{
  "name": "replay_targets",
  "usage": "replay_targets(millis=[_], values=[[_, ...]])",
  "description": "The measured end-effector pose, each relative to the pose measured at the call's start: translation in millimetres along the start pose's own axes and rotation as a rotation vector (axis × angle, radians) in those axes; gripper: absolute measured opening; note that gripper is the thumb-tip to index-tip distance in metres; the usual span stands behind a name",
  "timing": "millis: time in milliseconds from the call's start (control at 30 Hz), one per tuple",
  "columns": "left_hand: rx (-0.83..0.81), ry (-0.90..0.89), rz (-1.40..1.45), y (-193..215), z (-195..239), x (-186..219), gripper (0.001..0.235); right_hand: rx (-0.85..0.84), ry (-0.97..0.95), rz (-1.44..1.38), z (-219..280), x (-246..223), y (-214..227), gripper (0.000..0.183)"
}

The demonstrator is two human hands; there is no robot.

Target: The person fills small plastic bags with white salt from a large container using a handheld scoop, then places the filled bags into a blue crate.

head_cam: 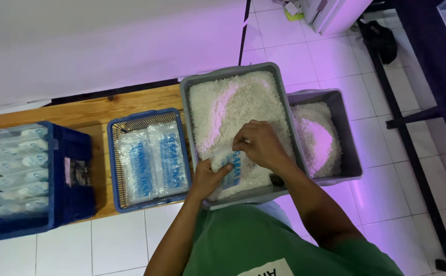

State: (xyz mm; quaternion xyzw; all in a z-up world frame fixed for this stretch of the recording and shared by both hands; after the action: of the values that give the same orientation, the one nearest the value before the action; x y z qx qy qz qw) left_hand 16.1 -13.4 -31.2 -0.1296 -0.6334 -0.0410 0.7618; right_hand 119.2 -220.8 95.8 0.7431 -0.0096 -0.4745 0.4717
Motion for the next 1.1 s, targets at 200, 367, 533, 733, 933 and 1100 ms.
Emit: replay_targets(millis=[200, 367, 533, 733, 933, 1100], values=[[0.025, 0.019, 0.068, -12, -2, 19, 0.022, -0.067, -0.041, 0.146, -3, 23, -10, 0.014], [0.005, 0.023, 0.067, -5, -13, -8, 0.019, -0.157, -0.044, 0.145, -8, -15, 7, 0.019], [-0.01, 0.033, 0.049, -5, -20, -25, 0.017, -0.196, -0.027, 0.251, -11, -12, -5, 0.02], [-0.026, 0.072, 0.028, -2, -24, -38, 0.018, -0.064, 0.017, 0.216, -10, 9, -18, 0.015], [-0.03, 0.063, 0.027, -3, -25, -44, 0.02, 0.012, 0.03, 0.219, -11, 19, -27, 0.018], [-0.056, 0.031, 0.022, -6, -25, -40, 0.023, -0.034, 0.025, 0.288, -9, 31, -36, 0.019]])
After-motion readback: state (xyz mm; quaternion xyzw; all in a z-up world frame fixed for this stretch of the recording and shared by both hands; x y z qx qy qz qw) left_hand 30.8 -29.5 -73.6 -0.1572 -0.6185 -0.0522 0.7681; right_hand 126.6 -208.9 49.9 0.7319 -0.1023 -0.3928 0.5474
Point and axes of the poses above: each hand's wrist, its own z-axis away from the middle knuckle, its own y-axis out of the back of the hand, x = y × z, the point moved 1 cm from there along -z, towards the middle knuckle, and after that the axes turned 12 degrees about -x, right-handed, at the moved point
